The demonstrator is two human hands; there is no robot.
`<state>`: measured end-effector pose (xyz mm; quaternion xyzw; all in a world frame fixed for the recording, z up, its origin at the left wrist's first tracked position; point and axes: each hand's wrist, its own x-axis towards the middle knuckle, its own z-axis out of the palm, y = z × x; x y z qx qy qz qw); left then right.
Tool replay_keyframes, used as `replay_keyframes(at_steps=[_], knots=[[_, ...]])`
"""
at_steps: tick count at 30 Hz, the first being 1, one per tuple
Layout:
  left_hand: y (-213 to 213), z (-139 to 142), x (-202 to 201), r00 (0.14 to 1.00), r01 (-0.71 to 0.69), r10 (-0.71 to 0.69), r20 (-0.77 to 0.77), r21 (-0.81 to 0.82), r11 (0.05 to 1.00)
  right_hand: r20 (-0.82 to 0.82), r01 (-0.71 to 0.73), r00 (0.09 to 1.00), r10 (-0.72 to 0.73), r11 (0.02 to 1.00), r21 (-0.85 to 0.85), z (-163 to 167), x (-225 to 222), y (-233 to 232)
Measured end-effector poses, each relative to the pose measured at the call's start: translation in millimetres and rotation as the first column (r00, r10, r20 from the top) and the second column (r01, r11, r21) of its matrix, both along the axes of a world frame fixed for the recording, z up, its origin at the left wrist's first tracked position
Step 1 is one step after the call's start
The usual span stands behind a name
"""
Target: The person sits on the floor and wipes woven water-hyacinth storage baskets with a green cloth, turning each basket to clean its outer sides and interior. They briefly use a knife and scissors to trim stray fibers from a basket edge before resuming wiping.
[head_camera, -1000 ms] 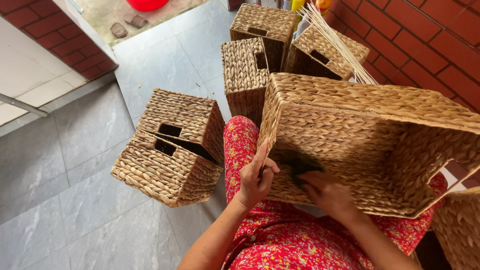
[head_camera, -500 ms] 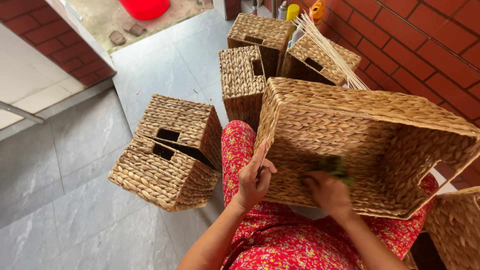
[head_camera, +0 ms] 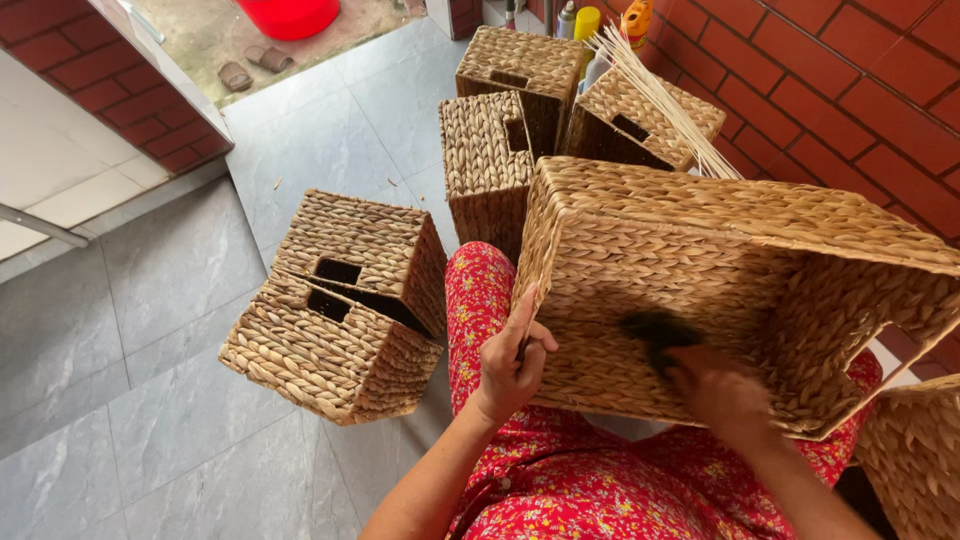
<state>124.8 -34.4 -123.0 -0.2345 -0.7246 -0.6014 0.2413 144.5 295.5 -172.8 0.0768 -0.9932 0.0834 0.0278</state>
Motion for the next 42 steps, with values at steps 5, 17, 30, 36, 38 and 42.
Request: replay_keyframes(at_steps=[5,17,30,36,38,42], knots=[[2,2,-3,1.0,-0.012,0.012,-0.002,-0.019,1.0,0.064,0.243,0.962,-0.266,0.937,0.25,-33,-14,59],[3,-2,-3,0.999,0.024,-0.025,0.021,0.049,0.999,0.233,-0.001,0.957,0.173,0.805,-0.594,-1,-59,-165],[3,6,-4,0.999,0.03,-0.031,0.041,0.017,0.999,0.359,0.217,0.897,-0.259,0.964,0.154,-15,-36,21],[5,10,-4,1.0,0.001,-0.001,0.016,-0.011,1.0,0.343,0.34,0.853,-0.392,0.918,0.204,-36,-37,40],[6,9,-5,1.0,-0.014,0.014,0.013,-0.025,1.0,0.273,0.271,0.908,-0.319,0.942,0.197,-38,-41,4],[7,6,-6,0.999,-0.025,0.025,0.022,-0.001,1.0,0.259,0.1,0.965,-0.043,0.972,-0.213,-18,-41,-88]])
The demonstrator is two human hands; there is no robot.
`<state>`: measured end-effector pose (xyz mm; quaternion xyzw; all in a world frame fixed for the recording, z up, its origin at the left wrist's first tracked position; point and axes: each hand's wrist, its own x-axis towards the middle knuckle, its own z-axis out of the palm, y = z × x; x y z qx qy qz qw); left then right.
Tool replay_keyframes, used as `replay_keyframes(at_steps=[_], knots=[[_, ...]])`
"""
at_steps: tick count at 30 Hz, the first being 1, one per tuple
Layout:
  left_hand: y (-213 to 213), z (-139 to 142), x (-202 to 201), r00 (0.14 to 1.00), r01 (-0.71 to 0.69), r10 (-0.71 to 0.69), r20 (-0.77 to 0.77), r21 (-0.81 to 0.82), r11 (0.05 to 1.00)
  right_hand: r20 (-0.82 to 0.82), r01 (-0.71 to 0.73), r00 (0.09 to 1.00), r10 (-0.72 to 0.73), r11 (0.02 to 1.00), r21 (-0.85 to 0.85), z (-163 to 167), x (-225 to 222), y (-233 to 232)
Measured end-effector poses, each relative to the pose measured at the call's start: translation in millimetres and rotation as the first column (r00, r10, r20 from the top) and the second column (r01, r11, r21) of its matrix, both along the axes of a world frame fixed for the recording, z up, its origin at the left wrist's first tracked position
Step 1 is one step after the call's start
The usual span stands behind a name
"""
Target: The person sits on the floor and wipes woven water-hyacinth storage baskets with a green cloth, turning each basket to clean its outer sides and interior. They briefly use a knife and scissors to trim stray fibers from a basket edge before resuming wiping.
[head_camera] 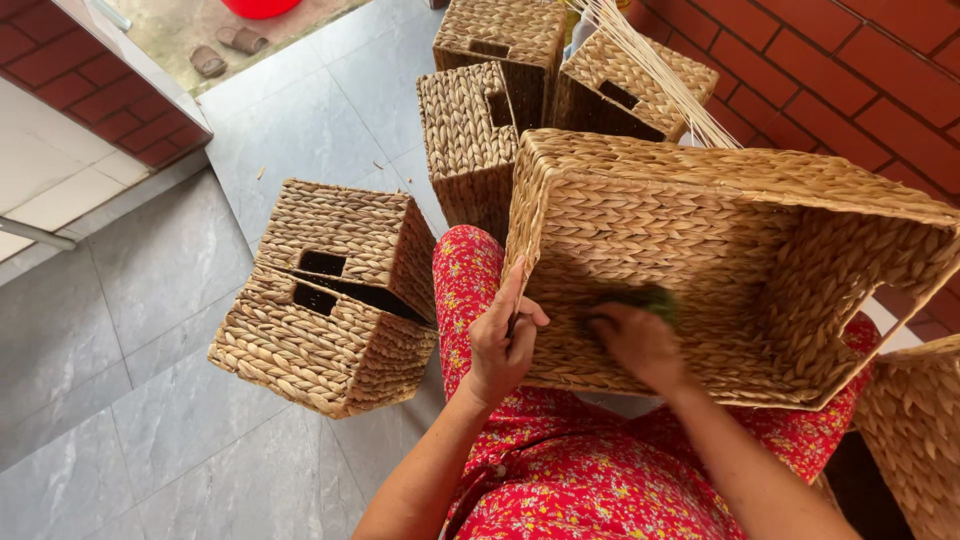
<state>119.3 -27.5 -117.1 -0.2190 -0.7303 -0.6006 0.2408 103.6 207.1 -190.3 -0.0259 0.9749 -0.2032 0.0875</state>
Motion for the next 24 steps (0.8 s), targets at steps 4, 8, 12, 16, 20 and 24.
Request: replay_keyframes(at_steps=[4,8,12,16,20,24], knots=[[-1,-3,0,1.0,-0.001,0.001,-0.002,-0.008,1.0,-0.042,-0.174,0.984,0.176,0.857,-0.486,23,1,-73],[-2,-3,2,1.0,0.005,-0.005,-0.002,-0.008,1.0,-0.146,-0.275,0.959,0.244,0.929,-0.249,29,8,-60],[-3,-2,3,1.0,0.018,-0.018,0.005,-0.008,1.0,-0.085,-0.112,0.99,0.11,0.994,-0.01,22,16,16],[-3,-1,2,0.999,0.04,-0.04,0.001,0.022,0.999,0.138,0.126,0.973,-0.187,0.924,0.361,17,15,108],[-2,-1,0,0.999,0.048,-0.048,0.015,0.013,0.999,0.123,0.157,0.964,-0.234,0.88,0.449,-3,16,140],[-1,-1,-4,1.0,0.021,-0.021,0.005,0.005,1.0,0.027,0.057,0.997,-0.079,0.88,0.471,-19,9,88]])
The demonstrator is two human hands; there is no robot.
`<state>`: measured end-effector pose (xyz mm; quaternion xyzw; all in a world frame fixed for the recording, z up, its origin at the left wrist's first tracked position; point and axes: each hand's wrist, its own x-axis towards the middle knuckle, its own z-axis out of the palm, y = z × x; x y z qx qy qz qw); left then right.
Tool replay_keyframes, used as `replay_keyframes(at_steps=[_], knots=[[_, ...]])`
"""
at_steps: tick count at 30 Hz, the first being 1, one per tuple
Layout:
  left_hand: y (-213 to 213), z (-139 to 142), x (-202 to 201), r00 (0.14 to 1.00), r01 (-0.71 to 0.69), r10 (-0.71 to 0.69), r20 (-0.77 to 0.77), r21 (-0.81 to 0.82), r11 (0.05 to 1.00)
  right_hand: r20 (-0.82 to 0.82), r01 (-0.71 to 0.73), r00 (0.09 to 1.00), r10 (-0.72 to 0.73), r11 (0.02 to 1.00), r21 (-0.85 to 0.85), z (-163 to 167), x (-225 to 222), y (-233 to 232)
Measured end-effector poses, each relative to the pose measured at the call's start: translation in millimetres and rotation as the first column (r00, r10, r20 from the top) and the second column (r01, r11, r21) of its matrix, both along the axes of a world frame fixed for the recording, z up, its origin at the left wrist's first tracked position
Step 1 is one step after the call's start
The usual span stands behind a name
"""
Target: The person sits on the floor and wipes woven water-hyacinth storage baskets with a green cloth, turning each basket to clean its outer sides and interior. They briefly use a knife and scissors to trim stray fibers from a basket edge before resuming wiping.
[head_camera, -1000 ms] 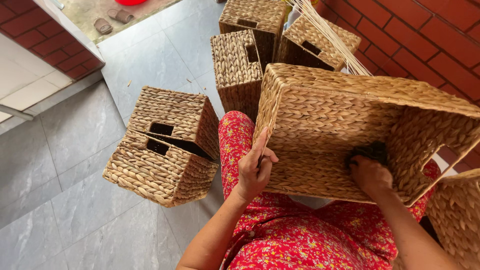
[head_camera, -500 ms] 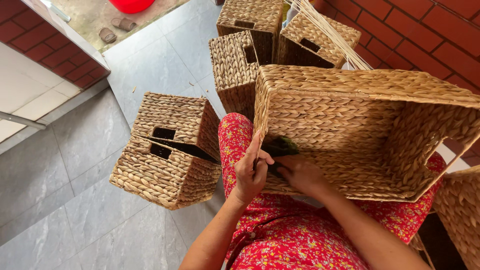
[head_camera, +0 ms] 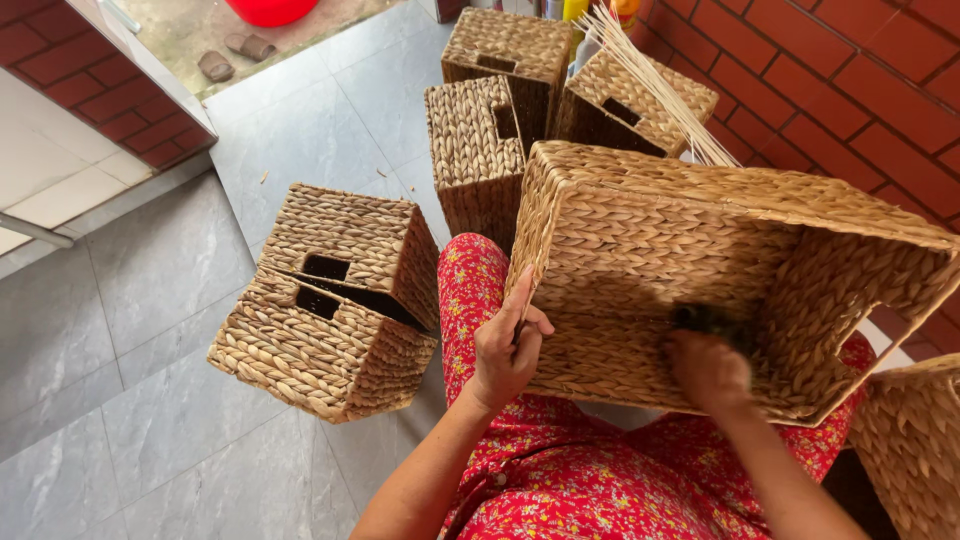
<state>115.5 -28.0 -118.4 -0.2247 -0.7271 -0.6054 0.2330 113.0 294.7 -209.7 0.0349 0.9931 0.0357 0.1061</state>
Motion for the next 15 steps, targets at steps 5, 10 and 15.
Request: replay_keyframes(at_steps=[5,10,15], knots=[[0,-3,-1,1.0,-0.02,0.02,-0.02,-0.002,1.0,-0.444,-0.623,0.766,0.465,0.707,-0.335,37,5,-107],[-2,-7,0,1.0,-0.012,0.012,0.007,-0.013,1.0,-0.075,-0.265,0.93,0.36,0.515,-0.815,74,20,-152],[-2,-6,2,0.999,0.026,-0.026,-0.02,0.017,1.0,-0.347,-0.504,0.864,0.365,0.651,-0.568,62,34,-78]])
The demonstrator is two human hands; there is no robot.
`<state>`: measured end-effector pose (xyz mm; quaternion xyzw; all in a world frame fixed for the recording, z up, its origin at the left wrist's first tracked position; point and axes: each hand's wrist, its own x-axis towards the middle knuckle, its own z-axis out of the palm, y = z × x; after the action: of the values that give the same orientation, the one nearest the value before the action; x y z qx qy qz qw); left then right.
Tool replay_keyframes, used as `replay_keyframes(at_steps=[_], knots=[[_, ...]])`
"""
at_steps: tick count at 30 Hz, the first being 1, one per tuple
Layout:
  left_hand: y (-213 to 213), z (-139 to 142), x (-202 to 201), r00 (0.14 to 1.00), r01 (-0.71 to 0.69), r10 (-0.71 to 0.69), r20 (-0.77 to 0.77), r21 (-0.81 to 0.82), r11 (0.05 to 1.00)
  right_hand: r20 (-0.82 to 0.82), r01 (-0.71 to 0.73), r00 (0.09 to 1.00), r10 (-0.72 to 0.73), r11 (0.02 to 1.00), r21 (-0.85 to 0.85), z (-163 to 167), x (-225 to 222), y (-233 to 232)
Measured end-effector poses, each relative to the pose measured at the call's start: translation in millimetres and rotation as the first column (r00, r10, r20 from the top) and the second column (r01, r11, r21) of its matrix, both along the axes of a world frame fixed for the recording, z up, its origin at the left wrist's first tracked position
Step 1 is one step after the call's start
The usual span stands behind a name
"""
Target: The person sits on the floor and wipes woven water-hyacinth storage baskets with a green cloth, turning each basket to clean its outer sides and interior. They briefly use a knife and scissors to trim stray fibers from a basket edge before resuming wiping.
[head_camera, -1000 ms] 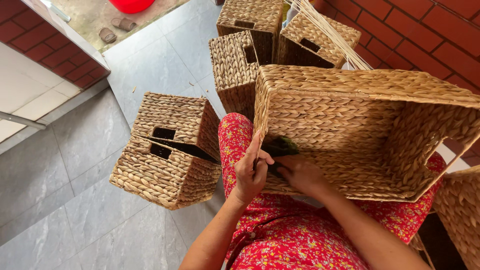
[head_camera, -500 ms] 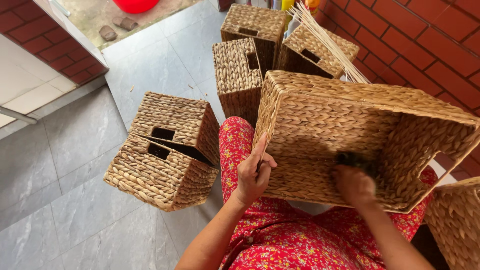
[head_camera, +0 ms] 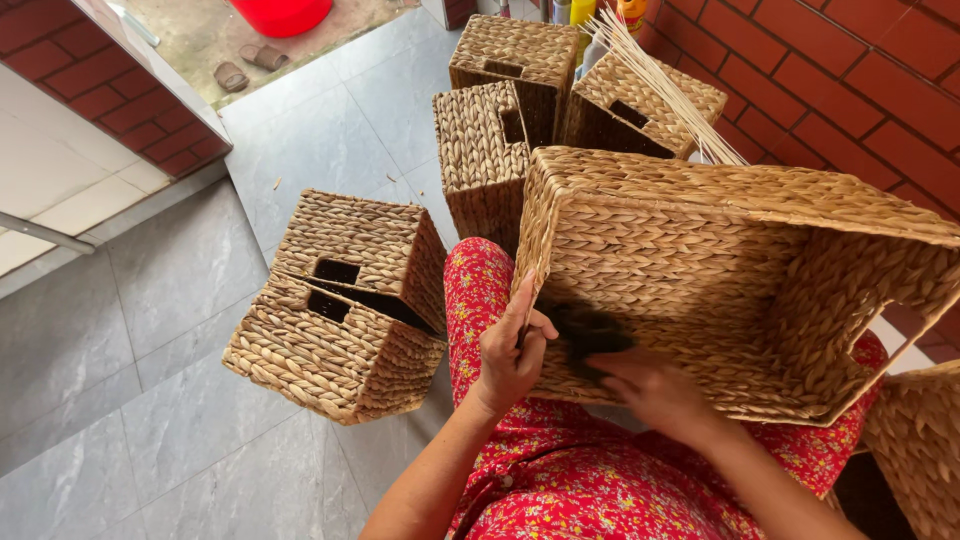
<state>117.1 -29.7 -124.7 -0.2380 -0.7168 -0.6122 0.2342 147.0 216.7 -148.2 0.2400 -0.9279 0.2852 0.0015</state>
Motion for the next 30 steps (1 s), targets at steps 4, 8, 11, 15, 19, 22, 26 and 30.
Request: replay_keyframes(at_steps=[4,8,11,15,19,22,26,30], knots=[[1,3,1,1.0,-0.013,0.013,0.009,0.0,1.0,0.141,0.211,0.947,-0.289,0.89,0.404,-4,7,97],[2,6,0,0.997,-0.056,0.052,-0.065,-0.051,0.997,0.158,0.371,0.814,-0.559,0.709,0.599,-13,4,135],[1,7,0,1.0,-0.017,0.017,-0.012,-0.008,1.0,0.046,0.312,0.862,-0.505,0.599,0.737,-27,-4,105],[1,5,0,0.999,-0.051,0.05,-0.012,-0.04,0.998,-0.05,0.326,0.94,-0.336,0.849,0.415,-28,-13,22],[1,2,-1,1.0,-0.015,0.015,0.008,-0.007,1.0,0.25,-0.113,0.955,0.161,0.974,-0.196,-11,-49,-67],[-1,1,-1,1.0,0.011,-0.011,0.011,0.012,1.0,0.407,-0.069,0.896,0.176,0.962,-0.264,0,-64,-76],[-1,0,-1,0.999,0.023,-0.023,0.039,0.014,1.0,0.317,-0.034,0.948,0.034,0.999,-0.006,-9,-66,-41],[-2,0,-1,0.998,0.047,-0.049,0.05,0.03,0.998,0.142,0.108,0.981,-0.133,0.979,0.173,-28,-54,25]])
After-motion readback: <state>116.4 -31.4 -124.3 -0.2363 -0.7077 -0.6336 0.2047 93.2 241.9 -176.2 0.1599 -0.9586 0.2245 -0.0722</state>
